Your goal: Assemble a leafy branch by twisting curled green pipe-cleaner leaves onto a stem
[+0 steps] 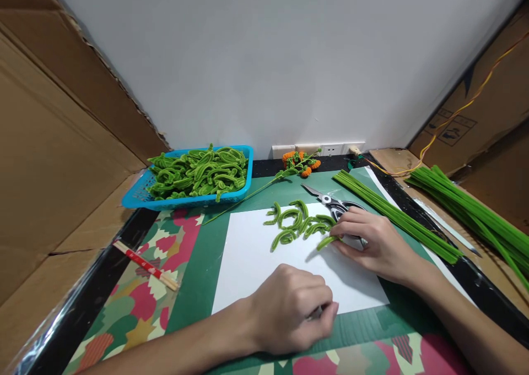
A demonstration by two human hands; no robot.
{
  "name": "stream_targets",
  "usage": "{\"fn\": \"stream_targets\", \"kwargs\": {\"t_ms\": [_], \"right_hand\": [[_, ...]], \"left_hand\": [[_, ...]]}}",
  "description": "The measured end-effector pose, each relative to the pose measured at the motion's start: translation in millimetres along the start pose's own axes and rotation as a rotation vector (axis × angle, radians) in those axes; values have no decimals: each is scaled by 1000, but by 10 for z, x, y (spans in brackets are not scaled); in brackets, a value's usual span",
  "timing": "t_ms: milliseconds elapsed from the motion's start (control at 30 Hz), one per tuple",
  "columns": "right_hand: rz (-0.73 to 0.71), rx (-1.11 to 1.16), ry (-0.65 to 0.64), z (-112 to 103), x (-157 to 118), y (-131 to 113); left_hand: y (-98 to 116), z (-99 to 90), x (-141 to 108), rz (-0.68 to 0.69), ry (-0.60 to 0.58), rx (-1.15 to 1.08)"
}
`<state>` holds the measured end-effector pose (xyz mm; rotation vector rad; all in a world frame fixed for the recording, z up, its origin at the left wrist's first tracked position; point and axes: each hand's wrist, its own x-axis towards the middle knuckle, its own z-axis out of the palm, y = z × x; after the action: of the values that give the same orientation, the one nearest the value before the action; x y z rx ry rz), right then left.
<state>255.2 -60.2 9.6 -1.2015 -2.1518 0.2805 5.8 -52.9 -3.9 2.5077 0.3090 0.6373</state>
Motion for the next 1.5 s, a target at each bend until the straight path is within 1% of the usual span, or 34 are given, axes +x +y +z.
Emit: {"fn": "stream_targets", "kwargs": {"t_ms": [67,133,200,267,333,400,533,633,767,933,1133,1200,1267,1333,1433,1500], "right_hand": [[48,32,113,-17,-7,-17],[154,78,273,-47,-19,-32],[278,125,429,-93,-27,-35],[358,165,557,-141,-29,-23],[387,205,618,-170,-27,0],[395,252,596,-166,-28,24],[403,357,447,-86,-29,37],[399,441,393,-42,-9,9],[437,542,374,-53,29,-25],[500,648,352,-64,25,-4],[515,673,332,-52,15,17],[501,640,324,-61,16,6],[457,549,280,-69,11,-8],[373,376,175,-64,2,-22],[207,74,-7,-8,-9,-41],[115,-48,-93,57,-11,-54]], "left_hand": [[-3,25,-10,100,-23,54],[-9,47,-19,155,-41,100],[-16,60,-26,168,-61,128],[-21,64,-29,160,-76,138],[-23,61,-29,151,-90,138],[-24,55,-25,143,-102,137],[-20,41,-18,133,-123,137],[-18,36,-15,123,-136,133],[-19,38,-14,113,-145,135],[-20,37,-9,106,-150,132],[-15,28,-6,99,-160,123],[-15,27,-7,95,-163,127],[-16,27,-8,95,-162,130],[-16,26,-6,96,-159,135],[-12,24,-3,96,-158,147],[-8,24,-1,95,-164,151]]}}
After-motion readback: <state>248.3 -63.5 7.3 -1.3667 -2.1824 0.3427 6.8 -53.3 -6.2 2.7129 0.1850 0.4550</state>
